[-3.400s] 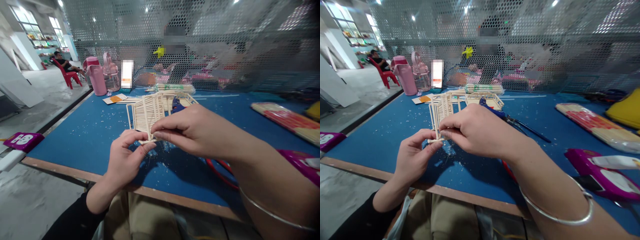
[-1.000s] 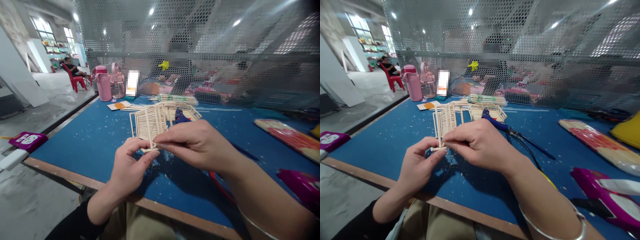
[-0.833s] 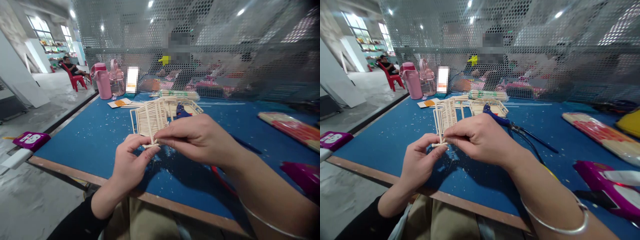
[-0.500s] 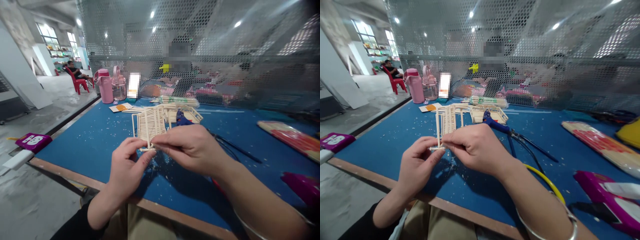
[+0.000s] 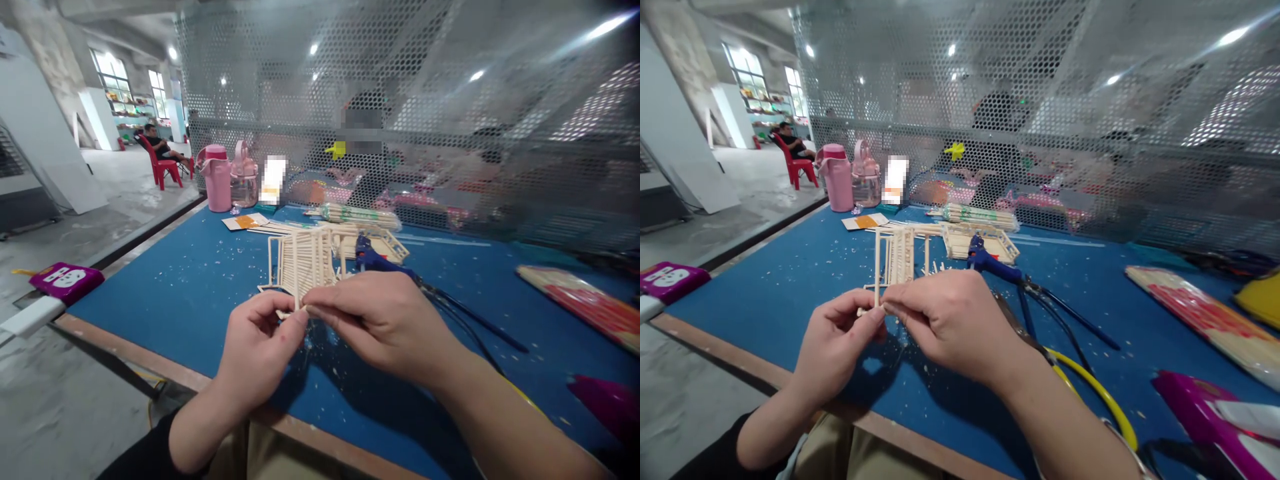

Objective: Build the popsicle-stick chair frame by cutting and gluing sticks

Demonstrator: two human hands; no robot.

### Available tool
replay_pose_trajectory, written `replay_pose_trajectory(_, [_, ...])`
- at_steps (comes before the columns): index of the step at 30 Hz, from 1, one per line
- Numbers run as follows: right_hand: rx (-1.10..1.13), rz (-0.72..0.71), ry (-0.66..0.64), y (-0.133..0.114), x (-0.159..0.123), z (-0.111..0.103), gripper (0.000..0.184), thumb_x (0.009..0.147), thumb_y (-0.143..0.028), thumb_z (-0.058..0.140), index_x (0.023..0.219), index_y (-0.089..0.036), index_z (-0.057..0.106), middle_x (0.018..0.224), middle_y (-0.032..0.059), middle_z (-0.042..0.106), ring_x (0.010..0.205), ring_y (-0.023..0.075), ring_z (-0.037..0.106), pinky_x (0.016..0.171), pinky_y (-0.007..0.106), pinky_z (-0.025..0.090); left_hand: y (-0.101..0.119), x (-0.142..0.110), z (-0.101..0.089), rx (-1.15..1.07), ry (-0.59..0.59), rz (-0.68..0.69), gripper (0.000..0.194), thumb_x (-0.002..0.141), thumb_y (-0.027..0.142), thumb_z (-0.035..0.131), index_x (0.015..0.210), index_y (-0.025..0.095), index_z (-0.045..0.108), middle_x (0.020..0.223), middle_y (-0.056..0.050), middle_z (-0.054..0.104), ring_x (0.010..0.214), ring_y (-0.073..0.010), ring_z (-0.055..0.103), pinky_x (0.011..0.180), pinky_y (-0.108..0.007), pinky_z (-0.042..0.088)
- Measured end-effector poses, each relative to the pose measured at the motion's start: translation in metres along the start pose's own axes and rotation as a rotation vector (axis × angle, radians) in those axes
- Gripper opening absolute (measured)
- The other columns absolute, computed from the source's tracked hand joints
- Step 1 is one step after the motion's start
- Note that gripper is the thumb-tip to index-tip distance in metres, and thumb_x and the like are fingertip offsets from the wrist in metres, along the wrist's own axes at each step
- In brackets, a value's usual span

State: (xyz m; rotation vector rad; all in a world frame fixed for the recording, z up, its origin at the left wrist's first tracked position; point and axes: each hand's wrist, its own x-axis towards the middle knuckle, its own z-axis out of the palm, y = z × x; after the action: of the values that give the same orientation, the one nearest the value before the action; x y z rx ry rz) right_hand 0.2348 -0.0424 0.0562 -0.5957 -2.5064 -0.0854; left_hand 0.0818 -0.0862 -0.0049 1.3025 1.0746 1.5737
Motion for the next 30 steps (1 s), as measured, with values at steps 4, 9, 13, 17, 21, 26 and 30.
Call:
replay_pose_trajectory(4, [0.0,0.044,-0.047,0.001,-0.002,0.0,0.023,0.087,-0.02,0.05,0.08,-0.02,0.071,0.074,0.0019,0.074,0.062,0.0126,0.065,0.057,0.024,0.04,0.002,0.001,0.001,0.054,0.037,0.009,0.013,0.073,0.025,0.062,0.067,0.015,0.062,0.055,0.001,0.055,0.052,-0.0101,0.048,0.051,-0.021,0.04])
replay_pose_trajectory(9, [0.053,0.06,-0.085,-0.001,0.0,-0.005,0.024,0.086,-0.017,0.049,0.085,-0.02,0.072,0.077,0.0022,0.075,0.065,0.0128,0.067,0.057,0.022,0.042,0.003,0.001,0.003,0.029,0.05,-0.078,0.015,0.069,0.028,0.064,0.064,0.014,0.06,0.051,0.002,0.053,0.045,-0.0077,0.042,0.044,-0.019,0.034])
replay_pose_trajectory(13, [0.107,0.09,-0.087,-0.001,-0.001,-0.01,0.027,0.079,-0.012,0.05,0.093,-0.019,0.072,0.07,0.0006,0.073,0.056,0.0106,0.062,0.053,0.021,0.04,0.002,0.001,0.003,0.024,0.049,-0.102,0.016,0.068,0.029,0.065,0.062,0.015,0.059,0.05,0.002,0.053,0.044,-0.0079,0.042,0.042,-0.02,0.032])
replay_pose_trajectory(17, [0.13,0.109,-0.114,-0.002,-0.002,-0.012,0.029,0.071,-0.017,0.061,0.098,-0.018,0.07,0.063,-0.0024,0.069,0.05,0.0086,0.055,0.052,0.02,0.038,0.002,0.001,0.003,0.038,0.047,-0.098,0.017,0.068,0.03,0.064,0.062,0.015,0.059,0.05,0.001,0.054,0.046,-0.0088,0.044,0.043,-0.02,0.033])
replay_pose_trajectory(21, [0.047,0.099,-0.148,-0.006,-0.001,-0.013,0.029,0.07,-0.023,0.066,0.098,-0.021,0.07,0.066,-0.002,0.069,0.053,0.0099,0.055,0.051,0.021,0.034,0.002,0.0,0.002,0.05,0.043,-0.092,0.018,0.07,0.029,0.063,0.061,0.015,0.058,0.051,0.001,0.054,0.046,-0.0088,0.044,0.043,-0.02,0.034])
replay_pose_trajectory(26, [-0.081,0.122,-0.216,-0.01,0.001,-0.013,0.015,0.075,-0.024,0.062,0.088,-0.024,0.071,0.056,-0.0034,0.064,0.047,0.0099,0.049,0.049,0.023,0.027,-0.001,-0.001,0.002,0.03,0.011,-0.043,0.016,0.072,0.027,0.064,0.063,0.015,0.059,0.057,0.001,0.055,0.049,-0.0088,0.047,0.047,-0.02,0.037])
replay_pose_trajectory(30, [-0.026,0.148,-0.204,-0.011,0.002,-0.013,0.019,0.074,-0.02,0.061,0.089,-0.025,0.071,0.049,-0.0057,0.06,0.042,0.0083,0.045,0.048,0.023,0.027,-0.002,-0.001,0.001,0.05,-0.005,-0.031,0.015,0.072,0.027,0.064,0.065,0.014,0.061,0.061,-0.001,0.056,0.052,-0.0096,0.049,0.048,-0.021,0.038])
